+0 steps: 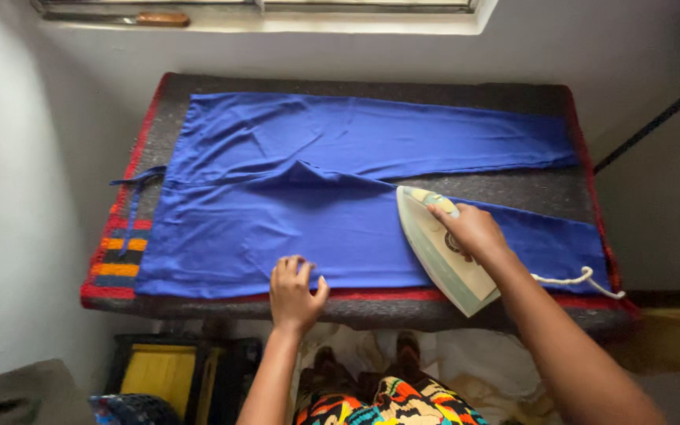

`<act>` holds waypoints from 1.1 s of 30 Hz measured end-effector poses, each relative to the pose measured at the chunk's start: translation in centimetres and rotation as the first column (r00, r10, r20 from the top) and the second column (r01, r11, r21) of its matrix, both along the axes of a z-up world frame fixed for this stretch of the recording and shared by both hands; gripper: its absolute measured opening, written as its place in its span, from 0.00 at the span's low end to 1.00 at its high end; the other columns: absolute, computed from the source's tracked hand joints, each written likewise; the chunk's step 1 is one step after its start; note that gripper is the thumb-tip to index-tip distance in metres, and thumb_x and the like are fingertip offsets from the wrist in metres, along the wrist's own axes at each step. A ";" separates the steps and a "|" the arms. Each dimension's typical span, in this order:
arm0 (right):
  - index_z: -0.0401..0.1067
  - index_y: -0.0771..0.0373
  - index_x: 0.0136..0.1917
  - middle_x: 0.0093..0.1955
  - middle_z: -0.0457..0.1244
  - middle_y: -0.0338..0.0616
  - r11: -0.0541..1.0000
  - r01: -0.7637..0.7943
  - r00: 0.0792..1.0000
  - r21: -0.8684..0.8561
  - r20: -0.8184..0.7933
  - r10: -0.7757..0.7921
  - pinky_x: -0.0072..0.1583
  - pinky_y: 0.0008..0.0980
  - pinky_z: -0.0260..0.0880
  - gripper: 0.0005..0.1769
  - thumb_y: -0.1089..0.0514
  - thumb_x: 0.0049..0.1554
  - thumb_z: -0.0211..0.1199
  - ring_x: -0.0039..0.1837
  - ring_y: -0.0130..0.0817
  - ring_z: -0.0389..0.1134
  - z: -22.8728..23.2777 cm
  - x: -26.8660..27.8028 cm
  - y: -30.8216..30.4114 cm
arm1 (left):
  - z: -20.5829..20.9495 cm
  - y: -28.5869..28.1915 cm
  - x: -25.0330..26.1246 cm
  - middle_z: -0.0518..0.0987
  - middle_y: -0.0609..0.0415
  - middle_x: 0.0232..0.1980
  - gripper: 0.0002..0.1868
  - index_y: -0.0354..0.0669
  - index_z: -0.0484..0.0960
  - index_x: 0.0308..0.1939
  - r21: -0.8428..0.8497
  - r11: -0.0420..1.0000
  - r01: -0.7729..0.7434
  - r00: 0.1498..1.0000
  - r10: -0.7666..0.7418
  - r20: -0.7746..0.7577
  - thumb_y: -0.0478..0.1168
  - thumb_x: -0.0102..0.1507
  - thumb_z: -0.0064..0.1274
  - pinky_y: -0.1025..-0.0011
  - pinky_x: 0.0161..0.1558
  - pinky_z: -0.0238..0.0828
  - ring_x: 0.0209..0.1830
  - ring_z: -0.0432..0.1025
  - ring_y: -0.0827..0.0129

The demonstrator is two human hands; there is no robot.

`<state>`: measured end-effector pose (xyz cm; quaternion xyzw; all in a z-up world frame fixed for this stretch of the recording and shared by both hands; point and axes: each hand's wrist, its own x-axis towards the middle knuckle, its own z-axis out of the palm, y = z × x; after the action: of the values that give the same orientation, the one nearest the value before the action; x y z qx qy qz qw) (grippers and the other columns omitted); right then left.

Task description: The person irons a blue garment on an ironing board, smoothing the fabric with an iron and adjusting the garment's position. The person then folds the garment on the board.

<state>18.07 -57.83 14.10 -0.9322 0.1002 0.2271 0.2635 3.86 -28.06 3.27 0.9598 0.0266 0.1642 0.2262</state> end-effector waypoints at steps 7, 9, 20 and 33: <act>0.73 0.55 0.64 0.29 0.67 0.45 0.958 -0.284 0.954 0.042 -0.087 0.287 0.30 0.36 0.64 0.40 0.26 0.50 0.61 0.25 0.33 0.64 0.0 0.1 -3.2 | -4.0 -7.4 3.4 0.51 0.43 0.82 0.42 0.40 0.57 0.78 0.088 0.996 0.018 0.997 -0.012 -0.074 0.61 0.67 0.43 0.53 0.78 0.31 0.83 0.41 0.58; 0.71 0.51 0.66 0.28 0.68 0.44 0.936 -0.351 0.932 -0.029 -0.106 0.346 0.30 0.34 0.65 0.41 0.25 0.49 0.60 0.25 0.32 0.66 0.3 0.1 -4.3 | -4.7 -8.5 2.7 0.48 0.47 0.83 0.43 0.41 0.54 0.78 0.199 0.979 -0.033 0.995 0.050 -0.082 0.63 0.67 0.40 0.53 0.77 0.30 0.83 0.38 0.59; 0.77 0.59 0.59 0.28 0.66 0.45 0.967 -0.242 0.967 0.084 -0.065 0.247 0.28 0.36 0.62 0.42 0.24 0.46 0.66 0.24 0.33 0.64 -0.3 2.5 -6.2 | -3.8 -8.6 2.3 0.46 0.47 0.83 0.46 0.38 0.54 0.77 0.193 0.975 -0.111 0.979 0.140 -0.146 0.65 0.65 0.41 0.52 0.77 0.28 0.84 0.35 0.59; 0.80 0.48 0.58 0.31 0.68 0.41 0.786 -0.618 0.783 -0.001 -0.091 0.615 0.34 0.37 0.68 0.34 0.27 0.47 0.66 0.29 0.33 0.68 1.8 3.2 7.2 | -4.5 1.2 2.0 0.43 0.46 0.86 0.51 0.37 0.45 0.81 0.163 0.955 -0.248 0.966 0.256 -0.026 0.70 0.68 0.35 0.52 0.80 0.25 0.86 0.34 0.59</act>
<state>21.26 -50.63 15.91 -0.9071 -0.1948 0.3388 0.1560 5.82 -26.82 -1.24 0.9670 0.1410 0.1708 0.1258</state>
